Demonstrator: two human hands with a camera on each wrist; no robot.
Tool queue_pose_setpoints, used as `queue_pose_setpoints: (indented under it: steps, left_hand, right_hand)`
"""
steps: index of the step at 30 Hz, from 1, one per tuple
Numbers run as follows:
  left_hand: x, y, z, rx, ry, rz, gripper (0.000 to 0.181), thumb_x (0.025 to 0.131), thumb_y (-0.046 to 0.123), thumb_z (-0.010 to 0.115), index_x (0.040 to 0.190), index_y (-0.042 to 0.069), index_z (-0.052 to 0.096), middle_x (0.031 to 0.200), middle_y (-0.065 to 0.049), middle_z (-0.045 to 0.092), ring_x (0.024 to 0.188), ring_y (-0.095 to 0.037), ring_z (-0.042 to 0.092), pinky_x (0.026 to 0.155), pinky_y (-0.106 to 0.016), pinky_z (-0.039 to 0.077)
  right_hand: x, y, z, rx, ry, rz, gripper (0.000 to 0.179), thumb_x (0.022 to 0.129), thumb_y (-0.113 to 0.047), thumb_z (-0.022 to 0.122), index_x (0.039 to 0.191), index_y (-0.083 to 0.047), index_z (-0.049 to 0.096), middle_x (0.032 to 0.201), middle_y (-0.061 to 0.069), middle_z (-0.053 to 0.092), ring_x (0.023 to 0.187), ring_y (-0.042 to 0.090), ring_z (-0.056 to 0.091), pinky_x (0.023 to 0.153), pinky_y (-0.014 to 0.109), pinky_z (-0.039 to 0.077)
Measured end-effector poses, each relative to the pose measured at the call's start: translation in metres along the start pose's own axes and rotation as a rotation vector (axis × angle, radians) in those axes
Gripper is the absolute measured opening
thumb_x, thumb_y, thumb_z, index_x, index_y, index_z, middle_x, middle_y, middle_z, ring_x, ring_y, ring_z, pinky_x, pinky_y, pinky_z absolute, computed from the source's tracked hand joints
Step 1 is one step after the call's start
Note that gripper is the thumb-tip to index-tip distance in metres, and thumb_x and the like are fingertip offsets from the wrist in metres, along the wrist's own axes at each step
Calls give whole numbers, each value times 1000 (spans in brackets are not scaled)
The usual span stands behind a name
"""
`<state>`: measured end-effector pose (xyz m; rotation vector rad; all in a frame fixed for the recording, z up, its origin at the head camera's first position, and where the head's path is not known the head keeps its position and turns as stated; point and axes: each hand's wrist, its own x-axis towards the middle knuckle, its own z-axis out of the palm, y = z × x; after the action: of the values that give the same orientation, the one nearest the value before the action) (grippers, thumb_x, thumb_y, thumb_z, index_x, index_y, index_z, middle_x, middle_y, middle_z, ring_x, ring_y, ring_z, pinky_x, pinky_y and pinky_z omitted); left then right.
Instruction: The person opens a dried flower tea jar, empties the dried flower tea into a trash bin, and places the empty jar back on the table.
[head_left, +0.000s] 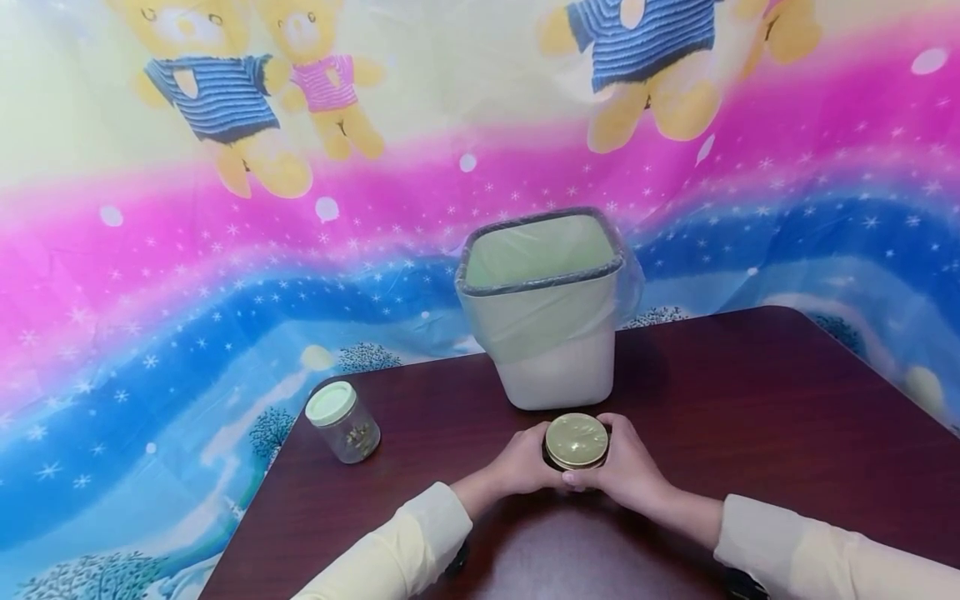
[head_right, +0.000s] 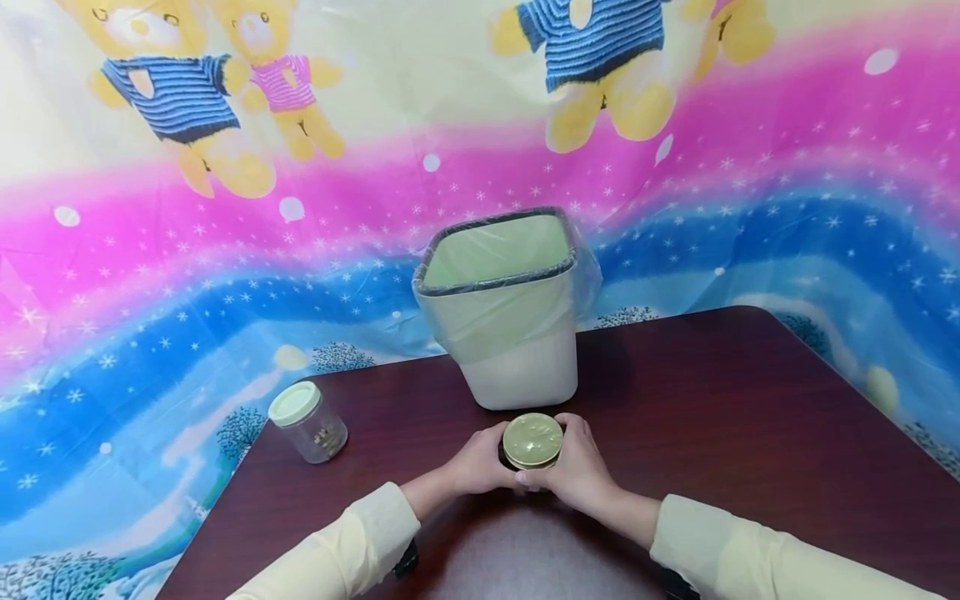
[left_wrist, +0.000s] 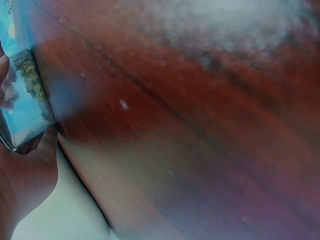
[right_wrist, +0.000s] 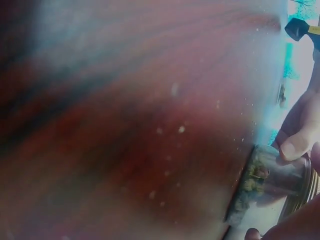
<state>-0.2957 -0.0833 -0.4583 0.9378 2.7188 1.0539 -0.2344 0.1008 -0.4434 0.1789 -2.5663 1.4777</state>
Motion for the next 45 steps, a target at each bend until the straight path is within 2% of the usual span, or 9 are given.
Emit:
queue_pose_setpoints:
  steps: [4,9,16,22,28,34,38,41,45]
  left_hand:
    - [-1,3,0,-25,4,-23,65,65,34,90,118,9,60,99,9,64,89,-2,58,79,-19,47]
    - [-1,4,0,-15,5,-44,68,63,37,91,117,10,60,99,10,64,90,-2,58,79,-19,47]
    - [1,3,0,-7,2,-56,69,63,37,91,119,11,59,101,9,64,91,-2,59,80,-20,47]
    - [0,4,1,-19,-7,-71,71,62,39,92,118,11,59,100,11,64,91,-2,58,80,-20,47]
    - [1,3,2,-23,5,-61,73,59,40,93,119,13,59,102,12,64,92,-2,58,81,-20,47]
    - [1,3,2,-29,4,-56,75,59,39,94,120,13,59,103,12,64,94,-1,58,83,-20,47]
    - [1,5,1,-40,-5,-62,77,59,38,94,122,12,58,105,11,63,94,-2,58,83,-21,47]
    - [0,6,1,-53,-7,-65,77,59,37,94,122,10,58,105,10,63,95,-2,58,83,-21,47]
    - [0,6,1,-57,0,-62,76,59,36,94,121,10,58,105,10,63,94,-2,58,83,-21,47]
  right_hand:
    - [-1,-1,0,-3,4,-4,91,60,-23,93,126,11,40,123,27,47,115,38,47,98,50,37]
    - [-1,-2,-3,-7,-22,-4,90,61,-23,93,127,11,42,125,27,48,116,39,48,98,51,37]
    - [6,4,-11,25,-80,-44,86,60,-22,93,126,9,47,120,19,56,110,33,54,94,48,41]
    - [12,13,-18,98,-176,-77,83,63,-18,92,127,8,47,119,17,57,108,28,56,90,38,46]
    - [24,21,-28,197,-335,-135,80,66,-12,89,130,8,45,117,17,59,104,27,58,84,27,48]
    - [39,25,-39,150,-463,-199,80,67,-16,88,132,5,47,119,12,59,109,28,54,89,25,43]
    - [45,27,-42,162,-538,-230,80,67,-15,86,133,6,46,121,12,58,112,29,51,91,24,40]
    - [47,29,-43,183,-576,-239,80,68,-13,85,135,6,44,122,13,57,113,30,50,92,23,39]
    - [47,30,-43,191,-573,-231,84,68,-13,86,137,6,42,125,15,55,114,30,49,93,22,38]
